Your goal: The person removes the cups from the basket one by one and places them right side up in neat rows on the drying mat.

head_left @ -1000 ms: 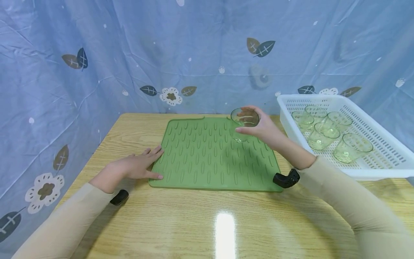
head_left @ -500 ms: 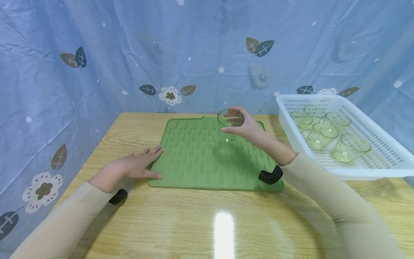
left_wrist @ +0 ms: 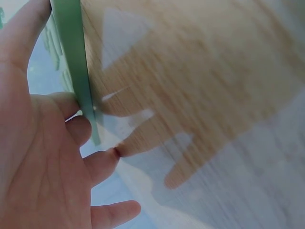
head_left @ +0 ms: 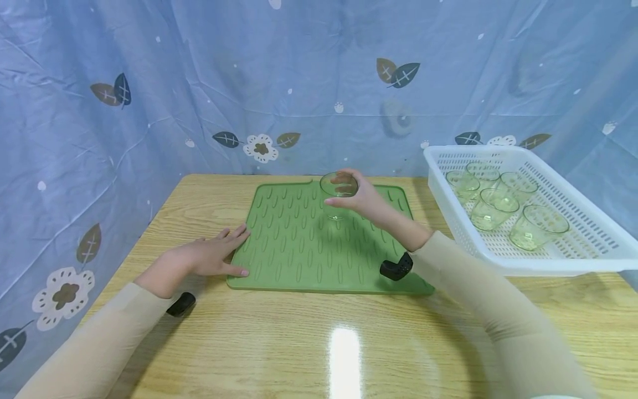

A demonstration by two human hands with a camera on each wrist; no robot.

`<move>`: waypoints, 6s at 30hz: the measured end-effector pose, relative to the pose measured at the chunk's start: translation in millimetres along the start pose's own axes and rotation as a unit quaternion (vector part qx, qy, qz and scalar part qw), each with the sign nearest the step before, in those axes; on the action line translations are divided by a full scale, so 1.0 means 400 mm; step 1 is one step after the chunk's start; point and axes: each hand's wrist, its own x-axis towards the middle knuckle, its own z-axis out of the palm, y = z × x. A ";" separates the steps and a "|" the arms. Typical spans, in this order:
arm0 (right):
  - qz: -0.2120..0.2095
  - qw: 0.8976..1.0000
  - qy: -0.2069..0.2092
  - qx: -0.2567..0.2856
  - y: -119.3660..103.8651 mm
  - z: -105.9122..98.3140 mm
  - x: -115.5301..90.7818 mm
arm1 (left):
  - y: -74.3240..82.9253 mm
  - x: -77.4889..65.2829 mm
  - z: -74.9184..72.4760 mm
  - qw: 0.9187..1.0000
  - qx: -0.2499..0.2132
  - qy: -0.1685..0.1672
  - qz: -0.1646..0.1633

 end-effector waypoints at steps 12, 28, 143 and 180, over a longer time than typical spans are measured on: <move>-0.006 1.000 -0.018 0.017 0.023 0.053 0.047 | 0.005 0.001 -0.003 1.000 -0.001 -0.002 -0.002; 0.009 0.999 -0.016 0.027 0.025 0.127 0.101 | 0.012 -0.007 -0.008 1.000 -0.006 -0.001 -0.003; 0.011 0.997 -0.076 0.011 0.031 0.064 0.040 | 0.005 0.000 -0.008 1.000 0.000 -0.007 -0.002; -0.058 0.982 -0.153 -0.088 -0.015 -0.120 -0.173 | 0.007 -0.004 -0.012 1.000 -0.003 -0.011 -0.007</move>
